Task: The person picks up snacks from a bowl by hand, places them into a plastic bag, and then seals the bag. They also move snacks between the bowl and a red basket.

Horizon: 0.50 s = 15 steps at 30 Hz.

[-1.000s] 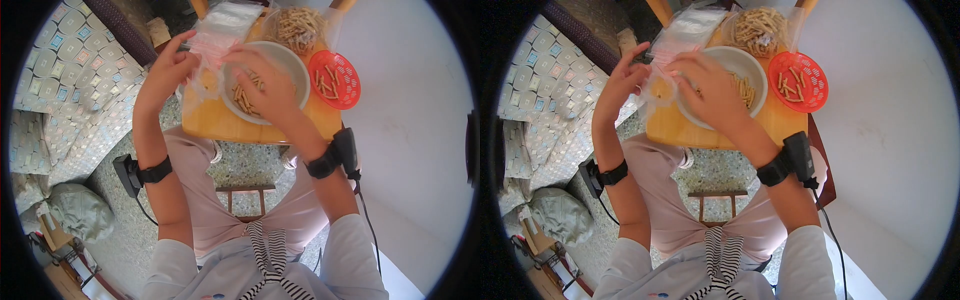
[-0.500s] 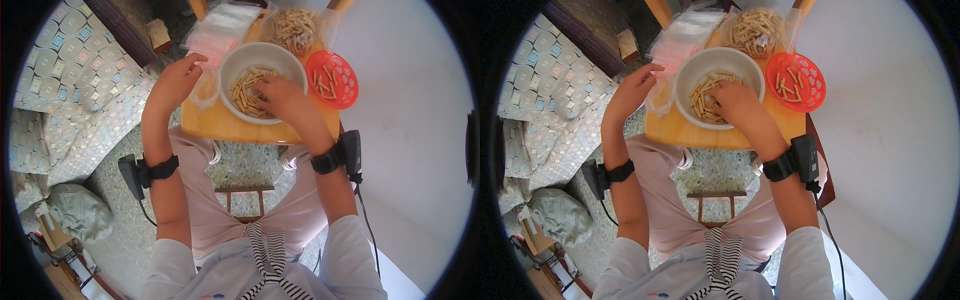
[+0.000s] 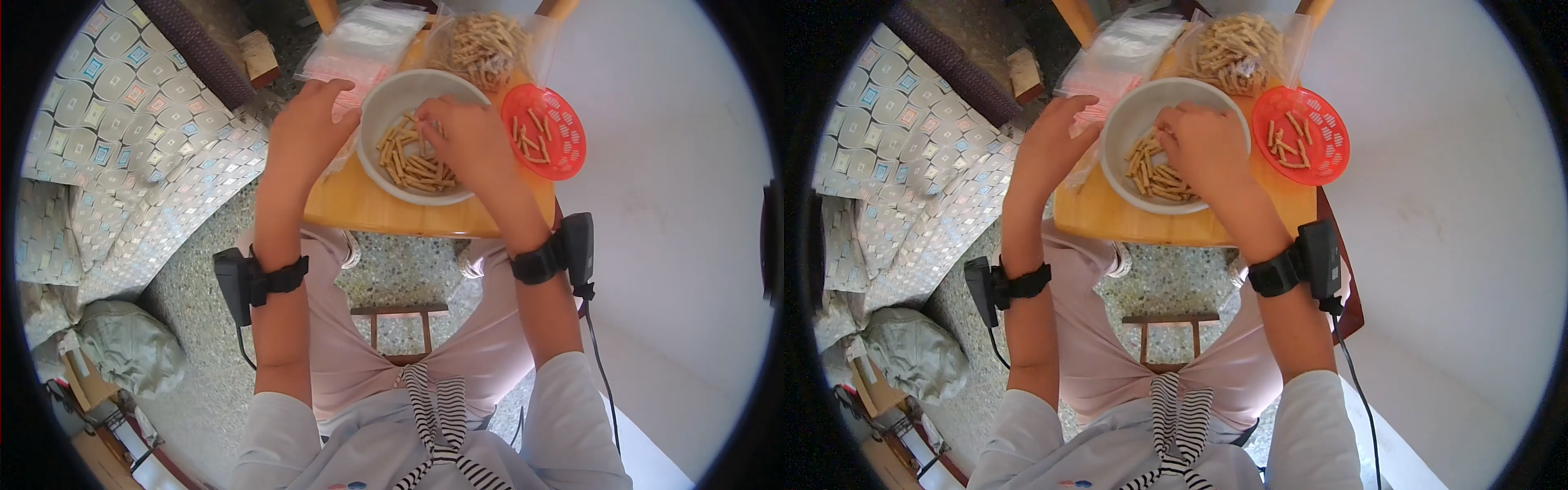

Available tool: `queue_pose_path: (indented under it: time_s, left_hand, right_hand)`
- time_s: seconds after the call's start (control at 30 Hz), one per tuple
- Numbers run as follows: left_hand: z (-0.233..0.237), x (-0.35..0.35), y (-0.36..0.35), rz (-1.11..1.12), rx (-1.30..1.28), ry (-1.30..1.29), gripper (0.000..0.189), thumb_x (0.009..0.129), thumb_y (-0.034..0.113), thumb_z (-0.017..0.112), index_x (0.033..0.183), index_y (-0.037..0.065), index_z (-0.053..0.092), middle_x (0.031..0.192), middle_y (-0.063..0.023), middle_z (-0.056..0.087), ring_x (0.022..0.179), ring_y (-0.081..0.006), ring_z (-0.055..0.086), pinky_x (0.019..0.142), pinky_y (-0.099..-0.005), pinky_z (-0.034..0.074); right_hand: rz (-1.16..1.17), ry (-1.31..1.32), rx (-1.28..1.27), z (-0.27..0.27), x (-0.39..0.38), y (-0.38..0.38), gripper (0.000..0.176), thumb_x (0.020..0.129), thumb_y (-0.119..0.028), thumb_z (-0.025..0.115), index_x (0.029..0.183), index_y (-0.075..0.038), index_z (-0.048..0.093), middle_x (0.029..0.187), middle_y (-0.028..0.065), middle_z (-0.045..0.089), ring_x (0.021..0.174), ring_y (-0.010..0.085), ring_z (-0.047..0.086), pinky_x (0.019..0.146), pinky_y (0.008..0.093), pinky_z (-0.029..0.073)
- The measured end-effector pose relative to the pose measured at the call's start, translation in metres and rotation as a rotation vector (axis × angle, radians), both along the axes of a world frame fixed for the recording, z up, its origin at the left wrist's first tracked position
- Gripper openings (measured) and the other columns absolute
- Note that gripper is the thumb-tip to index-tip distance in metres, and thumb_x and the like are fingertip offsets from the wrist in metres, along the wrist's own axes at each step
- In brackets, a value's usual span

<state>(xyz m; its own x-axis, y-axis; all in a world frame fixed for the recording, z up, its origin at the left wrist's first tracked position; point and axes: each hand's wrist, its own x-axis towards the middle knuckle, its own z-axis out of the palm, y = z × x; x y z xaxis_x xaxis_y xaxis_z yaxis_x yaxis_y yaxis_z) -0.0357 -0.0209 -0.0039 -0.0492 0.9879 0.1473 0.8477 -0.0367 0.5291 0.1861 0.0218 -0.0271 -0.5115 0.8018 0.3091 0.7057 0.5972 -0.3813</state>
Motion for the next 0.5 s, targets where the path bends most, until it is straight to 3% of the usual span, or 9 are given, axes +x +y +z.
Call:
queue_pose_path:
  time_s: [0.1,0.2,0.27,0.3,0.37,0.5]
  left_hand:
    - [-0.004,0.004,0.004,0.054,0.148,0.21,0.039,0.088,0.02,0.068,0.125,0.011,0.064,0.122,-0.0117,0.062,0.114,-0.0325,0.058,0.098,-0.0413,0.046]
    - [0.005,0.007,0.008,-0.077,0.279,0.137,0.041,0.084,0.017,0.072,0.124,0.011,0.065,0.123,-0.0109,0.062,0.117,-0.0313,0.056,0.099,-0.0416,0.045]
    - [0.01,0.011,0.009,-0.308,0.26,-0.064,0.039,0.081,0.011,0.073,0.12,0.011,0.066,0.12,-0.0096,0.063,0.115,-0.0309,0.057,0.098,-0.0412,0.045]
    - [0.011,0.015,0.009,-0.308,0.261,-0.064,0.039,0.081,0.011,0.073,0.12,0.011,0.066,0.12,-0.0096,0.063,0.115,-0.0309,0.057,0.098,-0.0412,0.045]
    - [0.011,0.022,0.007,-0.292,0.236,-0.067,0.033,0.082,0.01,0.073,0.115,0.009,0.069,0.116,-0.0076,0.065,0.111,-0.0306,0.059,0.097,-0.0401,0.045]
    - [0.014,0.025,0.008,-0.256,0.254,-0.04,0.027,0.082,0.011,0.074,0.108,0.009,0.072,0.113,-0.0063,0.067,0.108,-0.0294,0.06,0.096,-0.038,0.046]
  right_hand:
    - [-0.014,0.081,-0.037,0.006,0.0,0.001,0.013,0.088,-0.025,0.067,0.093,-0.013,0.07,0.09,0.0064,0.07,0.08,0.0286,0.068,0.074,0.0429,0.049]
    - [0.014,0.175,-0.043,0.01,-0.001,0.001,0.014,0.089,-0.024,0.067,0.097,-0.012,0.07,0.093,0.0066,0.071,0.081,0.0291,0.068,0.073,0.0422,0.049]
    - [0.079,0.275,-0.003,0.015,-0.003,0.0,0.015,0.089,-0.022,0.067,0.101,-0.012,0.069,0.094,0.0065,0.071,0.081,0.029,0.068,0.075,0.0418,0.049]
    - [0.079,0.274,-0.003,0.017,-0.004,-0.001,0.015,0.089,-0.022,0.067,0.101,-0.012,0.069,0.094,0.0065,0.071,0.081,0.029,0.068,0.075,0.0418,0.049]
    - [0.201,0.303,0.336,0.022,-0.006,-0.002,0.014,0.088,-0.018,0.068,0.101,-0.012,0.067,0.093,0.0061,0.072,0.082,0.0288,0.068,0.075,0.0404,0.05]
    - [0.182,0.381,0.229,0.025,-0.009,-0.008,0.015,0.088,-0.017,0.068,0.102,-0.012,0.066,0.093,0.0063,0.071,0.084,0.0291,0.068,0.075,0.0399,0.05]
